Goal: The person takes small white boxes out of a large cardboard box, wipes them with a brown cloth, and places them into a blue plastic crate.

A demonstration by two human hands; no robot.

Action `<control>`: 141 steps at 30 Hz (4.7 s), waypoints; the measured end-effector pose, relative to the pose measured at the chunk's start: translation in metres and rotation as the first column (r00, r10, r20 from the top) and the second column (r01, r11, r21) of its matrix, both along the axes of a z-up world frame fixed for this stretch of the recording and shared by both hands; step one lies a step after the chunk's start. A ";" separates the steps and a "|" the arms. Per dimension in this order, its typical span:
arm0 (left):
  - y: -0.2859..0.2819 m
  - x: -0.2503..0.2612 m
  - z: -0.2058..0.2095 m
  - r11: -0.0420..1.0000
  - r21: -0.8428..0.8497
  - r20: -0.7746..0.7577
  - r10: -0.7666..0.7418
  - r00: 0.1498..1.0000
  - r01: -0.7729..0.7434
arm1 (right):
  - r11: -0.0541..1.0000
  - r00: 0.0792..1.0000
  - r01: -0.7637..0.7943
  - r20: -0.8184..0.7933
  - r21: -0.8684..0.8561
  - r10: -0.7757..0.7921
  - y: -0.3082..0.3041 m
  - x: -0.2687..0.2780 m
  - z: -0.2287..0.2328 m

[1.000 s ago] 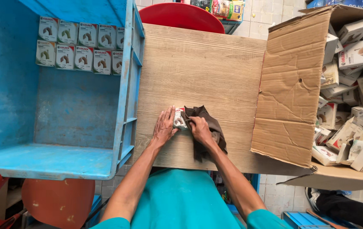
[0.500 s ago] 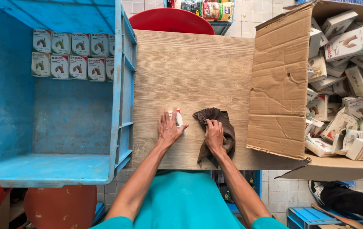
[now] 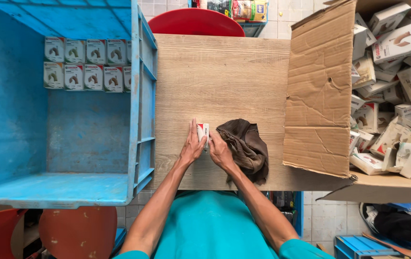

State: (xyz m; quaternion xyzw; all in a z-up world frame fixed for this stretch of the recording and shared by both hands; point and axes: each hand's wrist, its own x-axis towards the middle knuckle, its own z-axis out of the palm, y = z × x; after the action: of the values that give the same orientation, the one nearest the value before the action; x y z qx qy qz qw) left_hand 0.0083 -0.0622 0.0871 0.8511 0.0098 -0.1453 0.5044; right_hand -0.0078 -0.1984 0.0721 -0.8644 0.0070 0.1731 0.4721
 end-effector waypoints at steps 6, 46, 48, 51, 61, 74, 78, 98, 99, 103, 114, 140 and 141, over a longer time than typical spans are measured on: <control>0.011 -0.003 0.024 0.989 -0.143 -0.094 0.011 0.996 -0.024 | 0.999 0.975 0.044 0.219 -0.006 -0.042 0.017 -0.001 -0.006; 0.052 0.018 -0.017 0.861 0.372 -0.202 -0.289 0.936 0.347 | 0.927 0.937 0.156 0.347 -0.340 -0.031 -0.043 0.001 -0.042; 0.050 0.012 -0.012 0.864 0.363 -0.092 -0.341 0.936 0.350 | 0.893 0.908 0.076 0.402 -0.444 0.123 -0.022 0.005 -0.050; 0.053 0.005 -0.055 0.868 0.368 -0.040 -0.345 0.938 0.334 | 0.863 0.835 0.070 0.502 -0.501 0.224 0.012 0.008 -0.063; 0.054 0.013 -0.065 0.837 0.423 -0.031 -0.369 0.929 0.347 | 0.844 0.794 0.041 0.530 -0.535 0.298 0.015 0.008 -0.069; 0.037 0.004 -0.048 0.714 0.653 0.041 -0.364 0.931 0.250 | 0.918 0.920 0.125 0.390 -0.377 0.035 0.001 0.003 -0.073; 0.021 0.008 -0.029 0.557 0.825 0.132 -0.355 0.925 0.097 | 0.805 0.916 -0.030 0.305 -0.593 0.259 -0.041 -0.002 -0.063; 0.011 -0.014 -0.055 0.673 0.718 0.168 -0.418 0.893 0.180 | 0.971 0.965 0.214 0.174 -0.104 -0.194 -0.022 0.013 -0.081; 0.008 -0.014 -0.048 0.675 0.720 0.175 -0.403 0.898 0.162 | 0.977 0.964 0.183 0.214 -0.108 -0.157 -0.023 0.016 -0.084; 0.010 -0.015 -0.050 0.687 0.713 0.175 -0.365 0.914 0.138 | 0.975 0.957 0.195 0.241 -0.106 -0.165 -0.019 0.012 -0.077; 0.004 -0.033 -0.076 0.794 0.607 0.332 -0.285 0.899 0.028 | 0.948 0.919 0.316 0.241 0.028 -0.313 -0.003 0.010 -0.041; -0.001 -0.035 -0.095 0.706 0.707 0.360 -0.296 0.885 -0.051 | 0.943 0.829 0.285 0.538 -0.172 -0.152 -0.002 -0.008 -0.064; -0.001 -0.039 -0.097 0.707 0.706 0.353 -0.290 0.889 -0.050 | 0.939 0.829 0.274 0.546 -0.208 -0.121 -0.003 -0.013 -0.063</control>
State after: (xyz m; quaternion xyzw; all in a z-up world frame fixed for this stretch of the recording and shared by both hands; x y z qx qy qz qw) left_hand -0.0303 -0.0627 -0.0098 0.9860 -0.1072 0.0314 0.1236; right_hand -0.0204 -0.2014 0.0094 -0.9303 -0.0078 -0.1228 0.3455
